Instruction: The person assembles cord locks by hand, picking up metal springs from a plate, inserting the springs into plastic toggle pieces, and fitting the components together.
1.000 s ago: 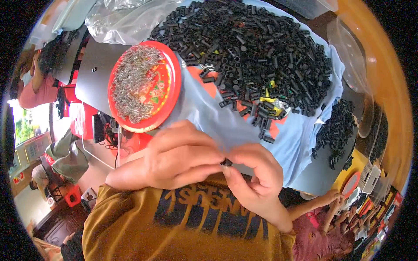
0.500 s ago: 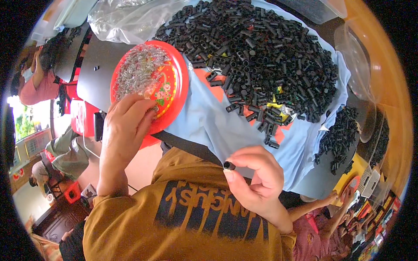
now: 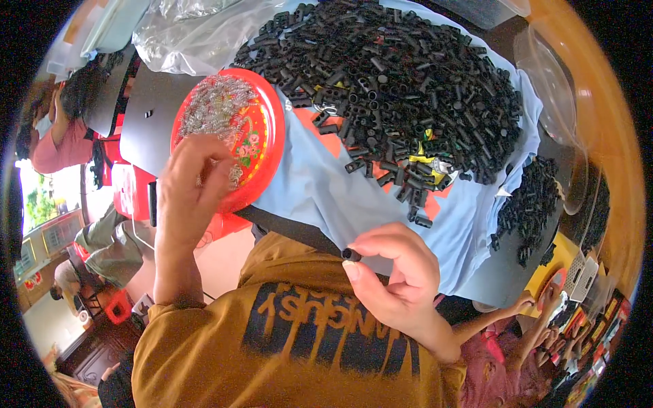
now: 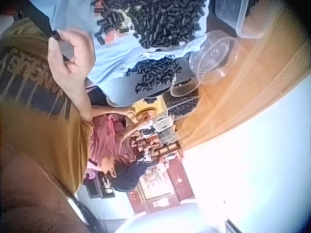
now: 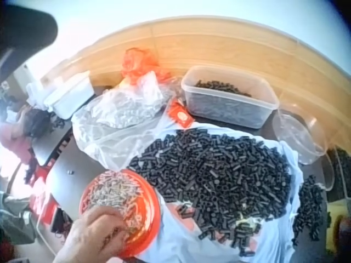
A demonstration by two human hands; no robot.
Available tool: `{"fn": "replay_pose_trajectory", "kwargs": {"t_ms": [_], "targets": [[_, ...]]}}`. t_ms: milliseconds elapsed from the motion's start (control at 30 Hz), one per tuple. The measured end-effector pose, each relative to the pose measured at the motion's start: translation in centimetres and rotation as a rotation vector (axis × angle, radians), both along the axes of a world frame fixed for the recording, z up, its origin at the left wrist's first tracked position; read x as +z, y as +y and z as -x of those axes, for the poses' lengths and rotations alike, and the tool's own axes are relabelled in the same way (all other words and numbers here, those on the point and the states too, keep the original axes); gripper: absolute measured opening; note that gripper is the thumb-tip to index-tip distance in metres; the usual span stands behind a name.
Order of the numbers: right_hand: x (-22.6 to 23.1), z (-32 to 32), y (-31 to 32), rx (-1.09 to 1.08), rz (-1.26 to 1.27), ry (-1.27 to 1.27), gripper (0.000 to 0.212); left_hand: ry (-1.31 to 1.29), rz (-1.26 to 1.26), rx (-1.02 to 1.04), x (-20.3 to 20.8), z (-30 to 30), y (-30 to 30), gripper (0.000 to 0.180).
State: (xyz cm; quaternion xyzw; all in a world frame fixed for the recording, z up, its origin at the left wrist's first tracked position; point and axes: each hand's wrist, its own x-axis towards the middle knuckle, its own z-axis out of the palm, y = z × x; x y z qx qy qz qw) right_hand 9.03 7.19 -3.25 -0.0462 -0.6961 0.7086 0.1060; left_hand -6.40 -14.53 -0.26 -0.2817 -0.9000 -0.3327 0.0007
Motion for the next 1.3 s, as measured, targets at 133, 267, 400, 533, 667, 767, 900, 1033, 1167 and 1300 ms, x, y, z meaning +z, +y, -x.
{"fn": "replay_pose_trajectory", "kwargs": {"t_ms": [133, 267, 400, 533, 667, 767, 900, 1033, 1167, 1300], "targets": [[0.4, 0.7, -0.2, 0.023, 0.029, 0.015, 0.021, -0.239, -0.237, 0.024, 0.5, -0.8, 0.4, 0.012], [0.7, 1.4, -0.2, 0.029, 0.017, 0.068, 0.022, -0.395, -0.471, -0.294, 1.3, -1.9, 2.5, 0.017], [1.0, 1.4, 0.2, 0.030, -0.017, 0.112, 0.022, -0.463, -0.502, -0.525, 1.7, -2.3, 4.8, 0.020], [1.0, 0.9, 0.7, 0.000, -0.038, 0.159, 0.021, -0.466, -0.435, -0.567, 2.3, -3.0, 6.3, 0.017], [0.9, 0.3, 1.1, -0.038, -0.029, 0.175, 0.020, -0.376, -0.313, -0.567, 3.1, -3.6, 7.2, 0.019], [0.6, 0.0, 1.4, -0.062, -0.030, 0.170, 0.019, -0.293, -0.228, -0.571, 3.7, -3.9, 7.9, 0.020], [0.5, -0.5, 1.8, -0.089, -0.049, 0.204, 0.018, -0.190, -0.149, -0.646, 4.0, -3.9, 8.4, 0.029], [0.5, -0.8, 2.2, -0.114, -0.057, 0.210, 0.018, -0.141, -0.103, -0.668, 4.2, -4.3, 9.1, 0.031], [0.1, -1.4, 2.7, -0.106, -0.024, 0.202, 0.018, -0.139, -0.080, -0.691, 4.3, -4.9, 10.1, 0.033], [-0.3, -2.0, 2.8, -0.173, 0.030, 0.249, 0.017, -0.110, -0.091, -0.707, 4.3, -5.6, 11.1, 0.035]]}}
